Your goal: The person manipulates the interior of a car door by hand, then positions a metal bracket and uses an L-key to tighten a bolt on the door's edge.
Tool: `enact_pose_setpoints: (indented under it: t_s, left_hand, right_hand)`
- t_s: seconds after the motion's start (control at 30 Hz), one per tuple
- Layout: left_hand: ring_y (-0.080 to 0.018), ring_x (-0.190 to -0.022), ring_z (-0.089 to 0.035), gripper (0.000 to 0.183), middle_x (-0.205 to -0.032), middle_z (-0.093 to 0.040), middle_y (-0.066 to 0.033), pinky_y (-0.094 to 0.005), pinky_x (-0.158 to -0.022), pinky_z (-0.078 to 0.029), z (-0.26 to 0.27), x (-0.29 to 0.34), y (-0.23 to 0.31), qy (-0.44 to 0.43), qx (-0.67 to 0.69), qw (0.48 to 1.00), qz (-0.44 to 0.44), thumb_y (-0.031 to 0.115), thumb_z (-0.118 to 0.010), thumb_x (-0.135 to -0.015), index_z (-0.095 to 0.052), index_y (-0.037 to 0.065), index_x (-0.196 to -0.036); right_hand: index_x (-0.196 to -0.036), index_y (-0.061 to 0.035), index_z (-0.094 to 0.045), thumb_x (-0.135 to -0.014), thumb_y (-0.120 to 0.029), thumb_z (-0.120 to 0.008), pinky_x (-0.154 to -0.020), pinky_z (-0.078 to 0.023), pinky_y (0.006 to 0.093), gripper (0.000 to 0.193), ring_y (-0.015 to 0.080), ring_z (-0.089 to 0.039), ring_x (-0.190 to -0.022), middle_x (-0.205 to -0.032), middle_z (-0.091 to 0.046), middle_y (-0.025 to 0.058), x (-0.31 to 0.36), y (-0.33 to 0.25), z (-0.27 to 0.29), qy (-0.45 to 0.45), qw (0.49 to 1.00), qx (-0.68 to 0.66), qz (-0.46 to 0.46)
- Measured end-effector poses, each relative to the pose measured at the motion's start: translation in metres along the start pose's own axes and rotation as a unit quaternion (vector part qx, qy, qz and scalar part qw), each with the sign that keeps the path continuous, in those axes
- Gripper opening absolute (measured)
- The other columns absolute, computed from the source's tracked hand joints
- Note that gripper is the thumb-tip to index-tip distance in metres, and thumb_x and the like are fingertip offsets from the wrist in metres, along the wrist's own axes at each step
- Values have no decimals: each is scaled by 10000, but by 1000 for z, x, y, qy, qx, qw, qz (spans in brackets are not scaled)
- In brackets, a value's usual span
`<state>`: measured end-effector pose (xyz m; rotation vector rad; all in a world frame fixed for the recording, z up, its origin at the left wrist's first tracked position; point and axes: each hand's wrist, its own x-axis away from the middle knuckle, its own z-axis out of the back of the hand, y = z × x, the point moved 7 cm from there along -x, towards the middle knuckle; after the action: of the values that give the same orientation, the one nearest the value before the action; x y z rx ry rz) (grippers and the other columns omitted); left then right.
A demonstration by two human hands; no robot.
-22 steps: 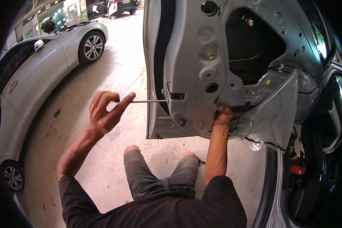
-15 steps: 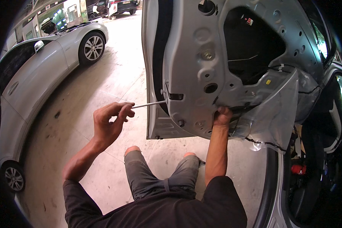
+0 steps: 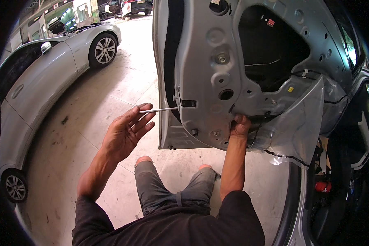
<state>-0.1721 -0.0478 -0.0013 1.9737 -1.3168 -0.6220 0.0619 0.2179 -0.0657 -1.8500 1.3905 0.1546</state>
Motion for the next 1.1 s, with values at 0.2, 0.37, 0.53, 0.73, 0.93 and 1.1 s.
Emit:
enact_pose_setpoints:
  t_s: [0.2,0.37,0.53,0.73,0.93,1.1]
  left_hand:
    - [-270,-1027,-666,257,-1123,-645,-186,-341,-875,-575,-24,19,43,-49,-540,703,-459,13,-659,-894,-666,-3,-1150]
    - [-214,-892,-654,358,-987,-637,-142,-329,-757,-578,-21,33,39,-61,-656,557,-505,-96,-664,-812,-706,49,-1137]
    - [-226,-911,-675,446,-997,-647,-144,-334,-756,-586,-25,34,38,-118,-501,796,-319,-5,-587,-910,-554,28,-1354]
    - [-253,-1011,-687,492,-1282,-602,-151,-361,-778,-615,-2,8,18,-95,-99,990,39,134,-513,-998,-374,-45,-1435]
    - [-308,-1031,-684,431,-1265,-615,-194,-376,-688,-645,2,22,-1,-183,-99,967,150,105,-521,-989,-435,-103,-1356]
    - [-272,-962,-712,327,-1128,-679,-136,-327,-669,-617,4,5,19,-121,-466,873,-74,50,-598,-937,-619,32,-1263]
  right_hand:
    - [-1276,-52,-577,-536,-77,-808,-1051,-435,417,776,293,-565,-1165,-1226,-622,53,0,1,-1,7,1000,-13,-9]
    - [-1302,-34,-547,-592,-141,-810,-1025,-469,428,765,297,-582,-1152,-1238,-616,78,-3,4,11,-4,1000,8,24]
    - [-1308,-29,-538,-607,-147,-810,-1027,-470,427,761,299,-584,-1151,-1242,-614,83,-6,5,3,-20,1000,0,8]
    - [-1289,-49,-564,-577,-73,-788,-1049,-447,422,747,299,-580,-1158,-1235,-622,71,-4,1,6,-18,999,-23,-18]
    - [-1282,-65,-574,-568,-45,-798,-1049,-436,428,749,295,-573,-1161,-1206,-631,59,-1,4,-11,-21,999,-30,-6]
    - [-1254,-78,-598,-553,-5,-808,-1033,-441,415,735,279,-577,-1147,-1169,-642,44,0,8,-16,5,998,-51,-25]
